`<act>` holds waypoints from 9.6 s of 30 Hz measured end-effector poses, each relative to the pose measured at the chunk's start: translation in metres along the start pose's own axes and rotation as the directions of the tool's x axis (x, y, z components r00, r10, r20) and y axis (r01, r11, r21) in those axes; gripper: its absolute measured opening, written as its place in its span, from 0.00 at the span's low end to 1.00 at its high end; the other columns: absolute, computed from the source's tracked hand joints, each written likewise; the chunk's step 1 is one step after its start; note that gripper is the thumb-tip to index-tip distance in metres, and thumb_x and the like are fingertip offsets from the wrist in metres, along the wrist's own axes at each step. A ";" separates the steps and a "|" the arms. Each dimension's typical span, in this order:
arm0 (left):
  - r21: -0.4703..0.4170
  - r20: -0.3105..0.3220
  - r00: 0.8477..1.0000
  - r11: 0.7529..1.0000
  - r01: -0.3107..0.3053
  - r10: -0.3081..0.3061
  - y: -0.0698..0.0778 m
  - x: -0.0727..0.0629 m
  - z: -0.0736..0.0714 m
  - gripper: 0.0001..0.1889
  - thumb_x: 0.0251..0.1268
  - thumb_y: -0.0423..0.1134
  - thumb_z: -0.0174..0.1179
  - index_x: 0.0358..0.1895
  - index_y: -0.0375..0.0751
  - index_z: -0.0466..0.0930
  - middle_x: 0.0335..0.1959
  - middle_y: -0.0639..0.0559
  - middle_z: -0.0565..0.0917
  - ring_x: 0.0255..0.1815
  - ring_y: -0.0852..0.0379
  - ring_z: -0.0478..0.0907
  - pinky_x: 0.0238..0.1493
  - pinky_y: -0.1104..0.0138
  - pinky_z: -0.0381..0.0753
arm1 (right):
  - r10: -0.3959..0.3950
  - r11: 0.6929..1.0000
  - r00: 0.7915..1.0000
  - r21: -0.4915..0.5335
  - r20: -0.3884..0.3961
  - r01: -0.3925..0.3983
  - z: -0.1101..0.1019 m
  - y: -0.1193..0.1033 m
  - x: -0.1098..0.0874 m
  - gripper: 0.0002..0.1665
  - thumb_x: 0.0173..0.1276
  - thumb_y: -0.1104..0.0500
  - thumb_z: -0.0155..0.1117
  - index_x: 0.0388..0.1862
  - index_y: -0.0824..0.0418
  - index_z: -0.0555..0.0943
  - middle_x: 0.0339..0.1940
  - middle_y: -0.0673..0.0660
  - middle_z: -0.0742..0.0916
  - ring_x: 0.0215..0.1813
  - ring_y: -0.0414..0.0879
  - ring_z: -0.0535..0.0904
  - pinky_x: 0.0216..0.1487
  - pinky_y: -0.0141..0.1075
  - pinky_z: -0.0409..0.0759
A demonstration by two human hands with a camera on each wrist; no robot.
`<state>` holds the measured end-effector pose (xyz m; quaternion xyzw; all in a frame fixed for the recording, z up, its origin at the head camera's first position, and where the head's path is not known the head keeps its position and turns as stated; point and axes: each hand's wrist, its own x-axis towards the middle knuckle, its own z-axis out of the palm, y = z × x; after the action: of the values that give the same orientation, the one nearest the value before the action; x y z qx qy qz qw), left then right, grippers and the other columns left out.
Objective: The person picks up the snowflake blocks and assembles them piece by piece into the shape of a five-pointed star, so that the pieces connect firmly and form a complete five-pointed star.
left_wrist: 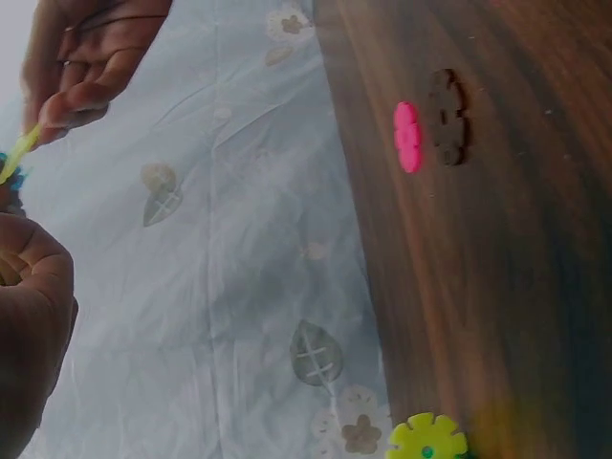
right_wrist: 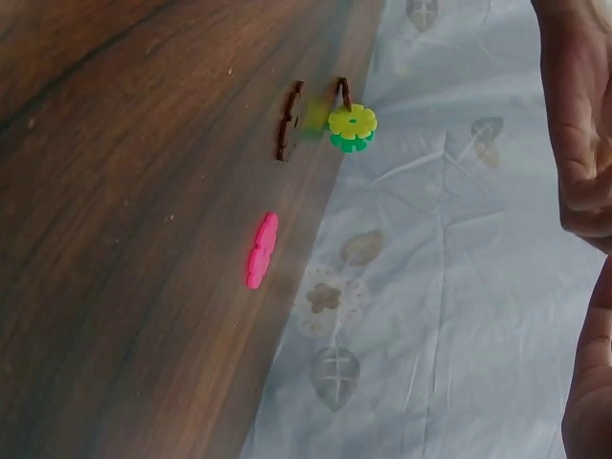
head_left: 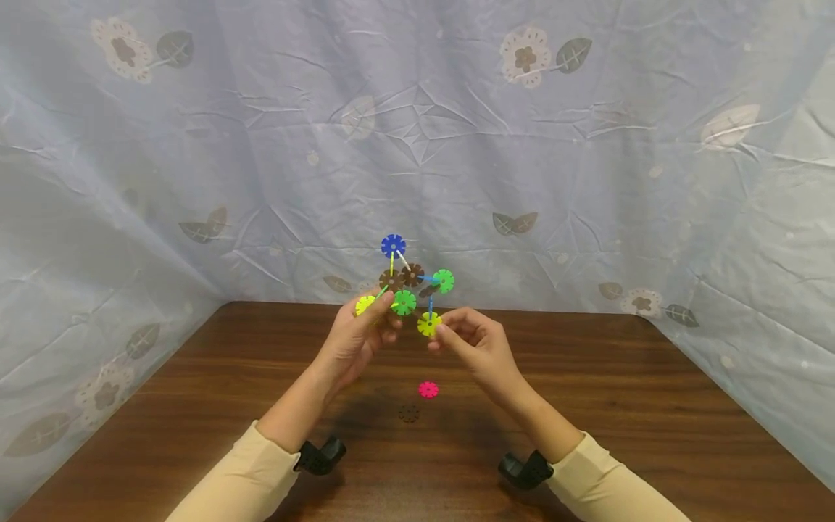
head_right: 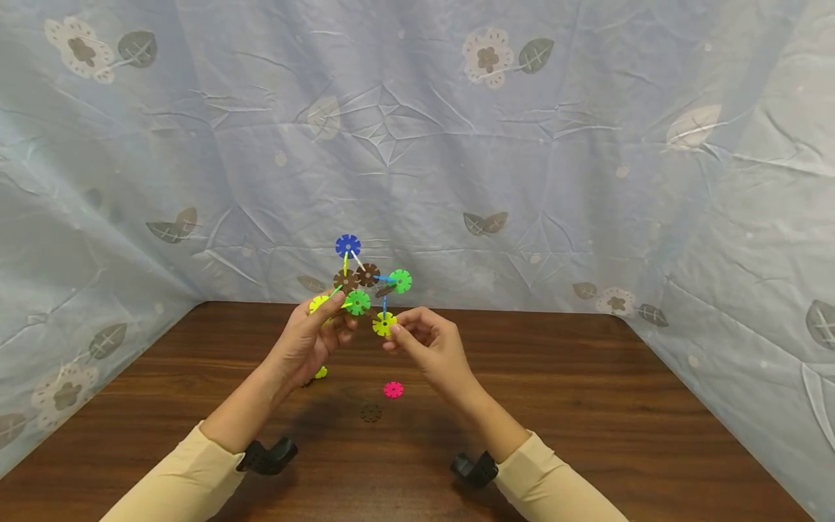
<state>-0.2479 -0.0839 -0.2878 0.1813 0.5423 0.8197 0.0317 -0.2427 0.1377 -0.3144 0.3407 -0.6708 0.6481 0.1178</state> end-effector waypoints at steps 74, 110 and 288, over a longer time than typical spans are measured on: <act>0.175 0.009 1.000 0.984 0.020 -0.022 0.007 -0.001 0.002 0.11 0.79 0.37 0.58 0.56 0.37 0.78 0.35 0.62 0.90 0.31 0.61 0.89 0.35 0.71 0.85 | 0.568 0.689 0.588 -0.723 0.576 0.043 0.029 0.039 0.025 0.16 0.67 0.59 0.77 0.48 0.61 0.81 0.40 0.53 0.87 0.41 0.39 0.81 0.43 0.28 0.80; 0.299 0.083 0.995 0.954 0.031 -0.058 0.001 0.003 -0.001 0.18 0.77 0.39 0.61 0.59 0.28 0.77 0.37 0.59 0.88 0.32 0.59 0.88 0.38 0.68 0.86 | 0.323 0.924 0.946 0.222 -0.009 -0.313 0.002 -0.019 0.027 0.15 0.79 0.65 0.59 0.36 0.48 0.88 0.38 0.43 0.90 0.44 0.38 0.87 0.51 0.33 0.87; 0.065 0.070 0.989 0.990 0.122 -0.127 0.002 0.000 0.012 0.08 0.82 0.42 0.51 0.53 0.44 0.73 0.44 0.56 0.83 0.30 0.61 0.83 0.29 0.73 0.80 | 0.080 0.986 0.983 0.156 -0.164 -0.055 0.004 -0.009 0.020 0.05 0.80 0.67 0.58 0.48 0.69 0.78 0.33 0.49 0.89 0.36 0.39 0.88 0.45 0.35 0.90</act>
<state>-0.2438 -0.0744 -0.2824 0.1784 0.5754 0.7922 0.0975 -0.2514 0.1287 -0.2960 0.2692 -0.6187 0.7272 0.1263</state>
